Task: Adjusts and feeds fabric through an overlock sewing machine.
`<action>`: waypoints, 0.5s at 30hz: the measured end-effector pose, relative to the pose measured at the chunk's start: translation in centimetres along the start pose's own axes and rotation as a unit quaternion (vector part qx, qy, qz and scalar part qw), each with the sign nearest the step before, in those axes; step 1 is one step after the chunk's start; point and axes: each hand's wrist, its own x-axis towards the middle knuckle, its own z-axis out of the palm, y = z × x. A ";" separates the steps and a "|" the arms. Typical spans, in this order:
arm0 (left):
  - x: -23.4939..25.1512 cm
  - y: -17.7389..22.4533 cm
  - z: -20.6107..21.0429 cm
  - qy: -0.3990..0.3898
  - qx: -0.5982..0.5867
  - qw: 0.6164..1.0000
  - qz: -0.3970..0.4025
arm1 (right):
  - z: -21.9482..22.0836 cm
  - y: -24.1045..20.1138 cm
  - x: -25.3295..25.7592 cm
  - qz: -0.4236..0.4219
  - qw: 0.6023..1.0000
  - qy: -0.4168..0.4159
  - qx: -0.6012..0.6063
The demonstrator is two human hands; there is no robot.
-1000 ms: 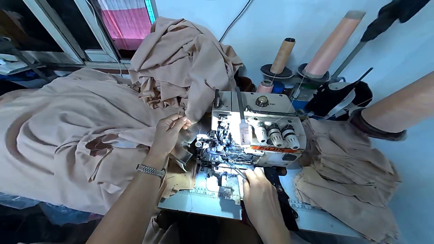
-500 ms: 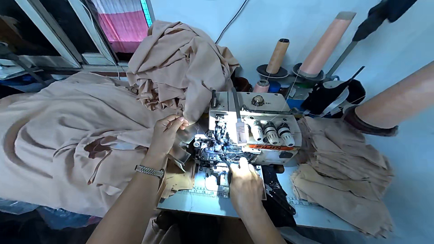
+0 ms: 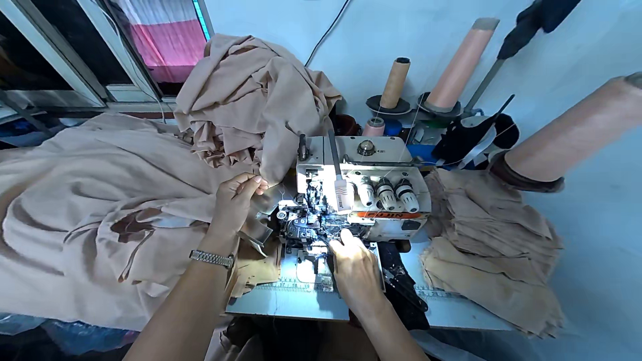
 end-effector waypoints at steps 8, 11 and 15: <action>-0.1 0.2 0.0 -0.011 0.001 1.000 -0.005 | 0.2 -0.6 0.6 0.026 0.998 -0.023 0.044; -0.1 0.1 0.0 -0.009 0.000 1.000 0.001 | -0.4 -1.1 1.2 0.068 0.987 -0.124 0.070; -0.1 0.2 -0.1 -0.009 0.006 1.000 0.005 | -2.3 -1.6 1.6 0.126 0.977 -0.157 0.065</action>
